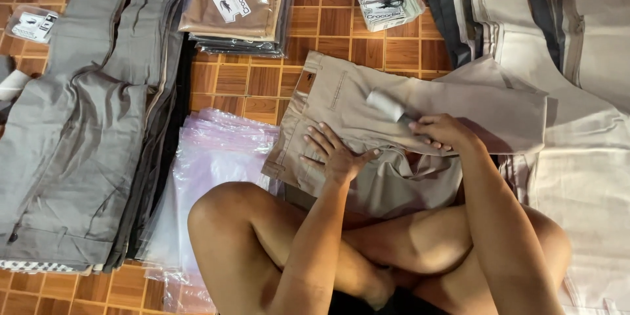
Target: Cleaning pants with a lint roller and folding them.
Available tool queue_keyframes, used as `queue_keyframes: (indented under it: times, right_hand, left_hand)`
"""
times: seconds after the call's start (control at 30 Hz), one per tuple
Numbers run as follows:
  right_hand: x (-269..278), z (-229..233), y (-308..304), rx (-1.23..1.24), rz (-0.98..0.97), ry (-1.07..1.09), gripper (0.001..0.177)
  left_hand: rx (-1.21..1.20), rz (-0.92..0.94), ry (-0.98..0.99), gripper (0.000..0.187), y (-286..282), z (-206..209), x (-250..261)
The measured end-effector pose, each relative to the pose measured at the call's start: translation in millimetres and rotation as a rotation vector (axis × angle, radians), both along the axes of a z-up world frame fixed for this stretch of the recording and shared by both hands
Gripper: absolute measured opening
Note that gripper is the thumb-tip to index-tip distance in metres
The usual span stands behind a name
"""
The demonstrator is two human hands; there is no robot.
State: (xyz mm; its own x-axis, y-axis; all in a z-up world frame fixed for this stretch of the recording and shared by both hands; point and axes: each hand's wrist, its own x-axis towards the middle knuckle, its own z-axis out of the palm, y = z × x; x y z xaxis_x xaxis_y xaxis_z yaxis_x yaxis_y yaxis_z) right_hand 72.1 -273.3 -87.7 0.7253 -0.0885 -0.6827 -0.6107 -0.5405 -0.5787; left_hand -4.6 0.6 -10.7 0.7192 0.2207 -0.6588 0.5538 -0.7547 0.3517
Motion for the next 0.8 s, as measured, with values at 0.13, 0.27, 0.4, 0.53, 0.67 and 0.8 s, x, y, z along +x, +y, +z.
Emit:
queue_keyframes:
  times: [0.13,0.27,0.4,0.53,0.67,0.8]
  right_hand:
    - [-8,58,24,0.087,0.265,0.202,0.035]
    - [3,-27,0,-0.139,0.103,-0.092,0.040]
    - [9,-51,-12,-0.283,0.055,-0.177,0.034]
    - [-7,44,16,0.112,0.182,0.189,0.027]
    - [-7,39,16,0.045,0.164,0.066,0.028]
    - [19,-74,-22,-0.245,0.072,-0.124,0.048]
  left_hand:
    - [0.004,0.001,0.000,0.144,1,-4,2]
    - [0.012,0.003,-0.012,0.146,0,-3,1]
    - [0.027,-0.004,-0.017,0.145,0,-3,0]
    - [0.021,-0.019,0.015,0.145,2,-3,2]
    - [0.005,-0.027,0.032,0.145,2,2,3]
    - [0.009,-0.028,0.031,0.142,3,6,3]
